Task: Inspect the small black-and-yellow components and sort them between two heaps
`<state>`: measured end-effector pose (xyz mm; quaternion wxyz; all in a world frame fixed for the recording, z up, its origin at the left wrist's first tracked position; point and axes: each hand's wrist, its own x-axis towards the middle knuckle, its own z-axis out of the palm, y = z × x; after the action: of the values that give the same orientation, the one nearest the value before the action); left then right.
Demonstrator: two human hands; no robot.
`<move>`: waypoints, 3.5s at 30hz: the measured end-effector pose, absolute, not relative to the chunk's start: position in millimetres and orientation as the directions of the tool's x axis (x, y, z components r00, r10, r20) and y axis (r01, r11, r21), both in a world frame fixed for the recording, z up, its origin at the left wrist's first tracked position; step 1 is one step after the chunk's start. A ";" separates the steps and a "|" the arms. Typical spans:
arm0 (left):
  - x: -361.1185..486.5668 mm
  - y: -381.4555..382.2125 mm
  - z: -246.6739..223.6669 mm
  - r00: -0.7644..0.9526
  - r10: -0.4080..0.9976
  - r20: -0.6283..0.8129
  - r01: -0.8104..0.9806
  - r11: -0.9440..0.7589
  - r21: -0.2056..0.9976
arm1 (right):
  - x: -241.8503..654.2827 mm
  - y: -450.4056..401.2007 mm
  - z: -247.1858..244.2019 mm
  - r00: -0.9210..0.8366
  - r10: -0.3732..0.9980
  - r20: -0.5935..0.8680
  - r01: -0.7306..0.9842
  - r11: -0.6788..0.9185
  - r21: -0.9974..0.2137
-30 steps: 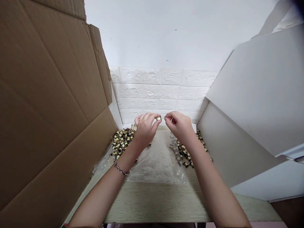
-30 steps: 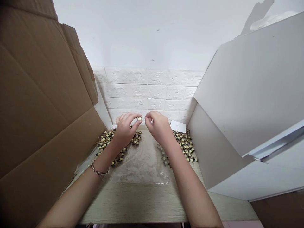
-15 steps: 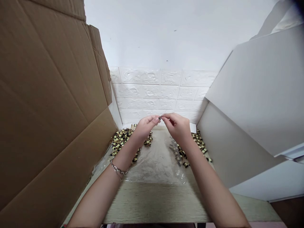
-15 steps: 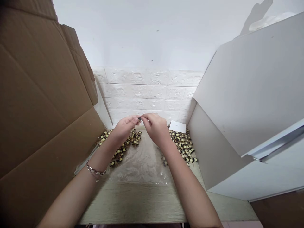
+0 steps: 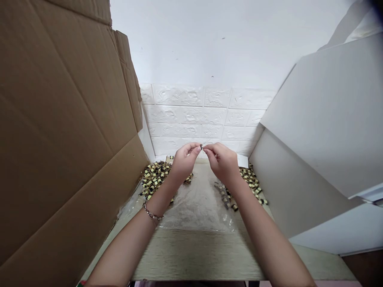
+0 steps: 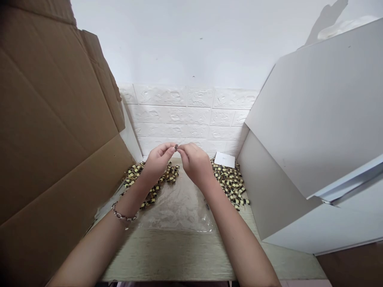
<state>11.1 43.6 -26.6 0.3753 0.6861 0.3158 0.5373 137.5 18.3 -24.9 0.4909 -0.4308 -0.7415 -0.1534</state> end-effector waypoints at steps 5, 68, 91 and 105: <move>9.8 35.7 -26.3 0.095 0.665 0.740 0.529 -0.664 0.529 | 137.2 18.0 -23.9 -0.109 0.519 0.848 0.775 0.579 -0.255; -4.9 44.0 -20.6 0.382 0.511 0.770 0.414 -0.840 0.351 | 137.7 13.8 -19.1 -0.150 0.442 0.884 0.798 0.583 -0.156; -2.1 54.7 -27.3 0.461 0.749 0.476 -0.001 -0.537 0.844 | 139.6 14.9 -17.2 -0.168 0.502 0.849 0.759 0.616 -0.214; -3.2 51.7 -26.1 0.449 0.743 0.496 0.058 -0.579 0.813 | 139.7 16.7 -20.1 -0.157 0.501 0.851 0.760 0.612 -0.221</move>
<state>-3.2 51.7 -26.1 0.3766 0.7635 0.2623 0.4544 139.7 16.7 -20.1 0.4946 -0.4208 -0.7491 -0.1306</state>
